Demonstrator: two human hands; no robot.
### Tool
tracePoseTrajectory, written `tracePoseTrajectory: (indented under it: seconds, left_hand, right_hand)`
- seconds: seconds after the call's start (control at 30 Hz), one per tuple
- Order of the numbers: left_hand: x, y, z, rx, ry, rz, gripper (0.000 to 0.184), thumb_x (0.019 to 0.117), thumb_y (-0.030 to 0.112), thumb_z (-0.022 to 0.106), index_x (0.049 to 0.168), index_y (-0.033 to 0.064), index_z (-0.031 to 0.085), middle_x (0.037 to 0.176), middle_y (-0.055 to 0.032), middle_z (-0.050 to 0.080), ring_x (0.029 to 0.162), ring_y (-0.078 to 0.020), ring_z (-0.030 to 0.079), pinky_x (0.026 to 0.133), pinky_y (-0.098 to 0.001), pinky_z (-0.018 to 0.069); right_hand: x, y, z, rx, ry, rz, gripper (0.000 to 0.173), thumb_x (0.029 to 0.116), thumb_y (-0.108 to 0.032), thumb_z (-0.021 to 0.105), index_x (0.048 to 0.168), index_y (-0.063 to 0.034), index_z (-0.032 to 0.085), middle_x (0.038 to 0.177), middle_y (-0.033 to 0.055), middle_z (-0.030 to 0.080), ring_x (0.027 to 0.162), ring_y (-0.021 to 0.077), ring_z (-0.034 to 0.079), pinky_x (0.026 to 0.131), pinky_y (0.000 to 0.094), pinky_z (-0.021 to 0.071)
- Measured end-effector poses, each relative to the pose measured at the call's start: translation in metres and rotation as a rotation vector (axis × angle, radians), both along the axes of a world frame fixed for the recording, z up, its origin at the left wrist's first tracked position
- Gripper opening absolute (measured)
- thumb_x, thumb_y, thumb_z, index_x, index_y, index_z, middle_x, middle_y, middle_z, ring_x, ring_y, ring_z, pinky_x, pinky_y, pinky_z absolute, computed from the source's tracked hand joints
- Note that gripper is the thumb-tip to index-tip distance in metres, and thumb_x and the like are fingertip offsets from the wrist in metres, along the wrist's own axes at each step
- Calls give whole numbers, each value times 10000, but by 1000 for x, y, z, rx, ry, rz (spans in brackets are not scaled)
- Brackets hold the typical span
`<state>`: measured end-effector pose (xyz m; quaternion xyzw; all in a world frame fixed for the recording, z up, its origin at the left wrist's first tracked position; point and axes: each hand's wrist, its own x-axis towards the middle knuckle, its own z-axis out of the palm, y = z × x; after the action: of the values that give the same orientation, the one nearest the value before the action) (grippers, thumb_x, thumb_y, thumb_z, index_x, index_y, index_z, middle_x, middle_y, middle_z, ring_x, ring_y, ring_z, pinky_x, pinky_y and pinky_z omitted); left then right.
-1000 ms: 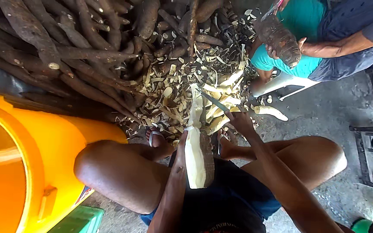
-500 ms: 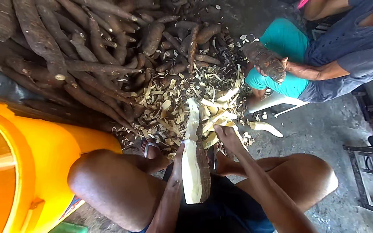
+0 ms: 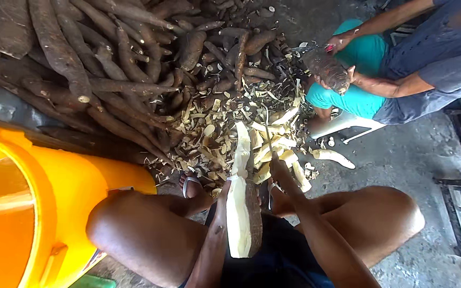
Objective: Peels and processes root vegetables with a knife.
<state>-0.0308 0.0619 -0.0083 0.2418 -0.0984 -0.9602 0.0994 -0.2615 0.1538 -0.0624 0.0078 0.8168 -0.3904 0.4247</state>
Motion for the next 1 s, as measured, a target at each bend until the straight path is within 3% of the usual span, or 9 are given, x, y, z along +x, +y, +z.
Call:
tracePoseTrajectory:
  seconds: [0.23, 0.4, 0.47, 0.57, 0.67, 0.73, 0.83, 0.93, 1.0]
  left_hand:
    - [-1, 2, -1, 110, 116, -68, 855, 975, 747, 193, 1253, 40, 586, 1041, -254, 665, 887, -385, 686, 738, -540, 590]
    - [-13, 2, 21, -101, -136, 167, 612, 1105, 483, 152, 1329, 81, 556, 1059, -165, 704, 932, -267, 710, 792, -453, 617]
    - [-16, 6, 17, -119, -249, 282, 545, 1116, 437, 190, 1322, 93, 559, 1051, -114, 713, 948, -209, 707, 825, -418, 610]
    - [-14, 3, -1, -181, -379, 388, 530, 1103, 503, 240, 1356, 163, 559, 1100, -53, 710, 995, -155, 693, 855, -385, 600]
    - [-15, -6, -14, -237, -500, 450, 550, 1072, 573, 319, 1398, 192, 544, 1187, -38, 695, 1067, -151, 677, 891, -405, 592]
    - [-14, -7, -22, -285, -533, 447, 614, 1043, 636, 344, 1467, 216, 486, 1296, -47, 654, 1155, -176, 644, 938, -449, 573]
    - [-16, -11, -10, -384, -691, 427, 603, 1069, 581, 317, 1551, 224, 377, 1445, -50, 545, 1260, -167, 558, 1021, -426, 504]
    - [-4, -8, -19, -611, -775, 383, 549, 1122, 307, 306, 1613, 76, 223, 1574, -166, 398, 1391, -216, 452, 1140, -425, 403]
    - [-1, -6, -25, -687, -754, 399, 587, 1112, 269, 321, 1629, 77, 122, 1617, -162, 316, 1440, -198, 384, 1173, -388, 363]
  right_hand:
    - [19, -1, 9, -112, -105, 7, 662, 1095, -571, 217, 741, -85, 492, 516, -4, 417, 402, 106, 410, 399, 267, 387]
    - [28, 2, 46, -134, 125, 191, 639, 1114, -497, 218, 821, -56, 576, 601, -9, 477, 482, 99, 447, 470, 292, 439]
    - [40, 22, 68, -146, 333, 310, 601, 1094, -469, 301, 901, -18, 648, 678, 8, 542, 580, 114, 517, 572, 355, 498]
    - [74, 54, 105, -296, 464, 364, 514, 1034, -524, 450, 892, -63, 625, 648, -63, 523, 535, 41, 498, 503, 272, 476]
    - [122, 74, 143, -419, 328, 345, 373, 964, -516, 638, 924, -145, 652, 629, -110, 551, 483, 6, 486, 437, 216, 446]
    - [151, 67, 146, -455, 283, 431, 266, 999, -367, 643, 1041, -113, 711, 735, -67, 635, 562, 20, 551, 501, 223, 498]
    - [181, 35, 117, -334, 489, 623, 293, 978, -279, 659, 1116, -33, 738, 968, 65, 729, 834, 106, 688, 766, 299, 601]
    - [198, 15, 97, -245, 593, 673, 390, 913, -350, 754, 1086, -3, 715, 1009, 123, 705, 855, 167, 692, 776, 319, 601]
    - [200, 10, 95, -206, 628, 695, 447, 891, -364, 771, 1098, 25, 697, 1001, 147, 705, 836, 205, 703, 750, 347, 606]
